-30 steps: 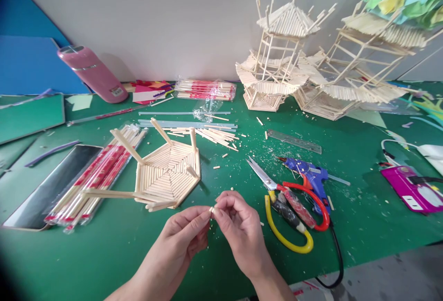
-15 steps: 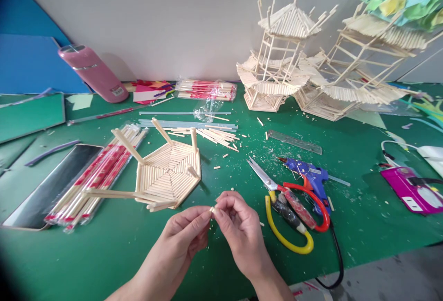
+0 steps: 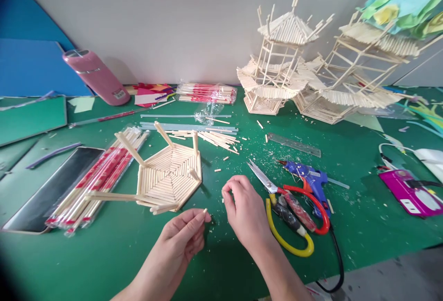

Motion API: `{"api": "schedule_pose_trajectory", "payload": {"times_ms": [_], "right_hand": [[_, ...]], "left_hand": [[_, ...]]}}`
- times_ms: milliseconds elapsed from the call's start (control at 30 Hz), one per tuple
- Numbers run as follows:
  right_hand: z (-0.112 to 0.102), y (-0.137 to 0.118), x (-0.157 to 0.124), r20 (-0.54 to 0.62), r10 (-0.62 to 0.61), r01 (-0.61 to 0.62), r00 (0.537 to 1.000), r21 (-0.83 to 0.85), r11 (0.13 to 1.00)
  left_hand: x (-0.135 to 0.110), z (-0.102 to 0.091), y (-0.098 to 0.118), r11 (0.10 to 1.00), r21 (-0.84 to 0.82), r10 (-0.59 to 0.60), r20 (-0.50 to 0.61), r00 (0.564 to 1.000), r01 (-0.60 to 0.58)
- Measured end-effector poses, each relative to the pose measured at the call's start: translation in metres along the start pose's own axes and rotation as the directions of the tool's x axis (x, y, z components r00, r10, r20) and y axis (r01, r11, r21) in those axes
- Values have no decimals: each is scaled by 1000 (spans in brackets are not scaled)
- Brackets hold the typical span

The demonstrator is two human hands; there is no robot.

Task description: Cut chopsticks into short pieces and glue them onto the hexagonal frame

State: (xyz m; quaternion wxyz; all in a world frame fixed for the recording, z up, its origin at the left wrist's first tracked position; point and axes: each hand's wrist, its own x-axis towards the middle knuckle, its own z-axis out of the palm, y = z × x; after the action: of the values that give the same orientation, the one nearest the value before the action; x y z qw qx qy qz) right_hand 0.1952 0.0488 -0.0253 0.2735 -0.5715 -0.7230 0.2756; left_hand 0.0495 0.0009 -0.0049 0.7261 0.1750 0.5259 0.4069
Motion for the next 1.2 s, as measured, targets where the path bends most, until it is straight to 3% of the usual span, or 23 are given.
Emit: {"api": "schedule_pose_trajectory", "payload": {"times_ms": [167, 300, 367, 500, 633, 767, 933, 1067, 1200], "right_hand": [[-3, -1, 2, -60, -56, 48, 997, -126, 991], [-33, 7, -17, -198, -60, 24, 978, -178, 984], [-50, 18, -34, -253, -9, -48, 967, -219, 975], [-69, 44, -68, -247, 144, -223, 958, -330, 917], [-72, 57, -85, -265, 117, -221, 957, -407, 886], [-77, 64, -84, -259, 55, -198, 964, -565, 801], [-81, 80, -71, -66, 57, -87, 996, -689, 720], [-81, 83, -63, -50, 146, -141, 988, -687, 713], [-87, 79, -67, -124, 215, -246, 969, -582, 775]], "left_hand": [[2, 0, -1, 1000, -4, 4, -11, 1000, -4], [3, 1, 0, 1000, -14, -7, 12, 1000, 7], [2, 3, 1, 1000, -17, -14, 20, 1000, 15], [1, 7, 4, 999, -6, -38, 12, 999, 39], [-1, 10, 3, 999, 13, -32, 31, 999, 31], [-4, 10, -1, 1000, 6, -20, 67, 998, 20], [-5, 5, -8, 1000, -11, 19, 117, 993, -18], [-6, 2, -10, 999, -25, 46, 135, 990, -43], [-8, 1, -8, 998, -28, 51, 141, 989, -48]]}}
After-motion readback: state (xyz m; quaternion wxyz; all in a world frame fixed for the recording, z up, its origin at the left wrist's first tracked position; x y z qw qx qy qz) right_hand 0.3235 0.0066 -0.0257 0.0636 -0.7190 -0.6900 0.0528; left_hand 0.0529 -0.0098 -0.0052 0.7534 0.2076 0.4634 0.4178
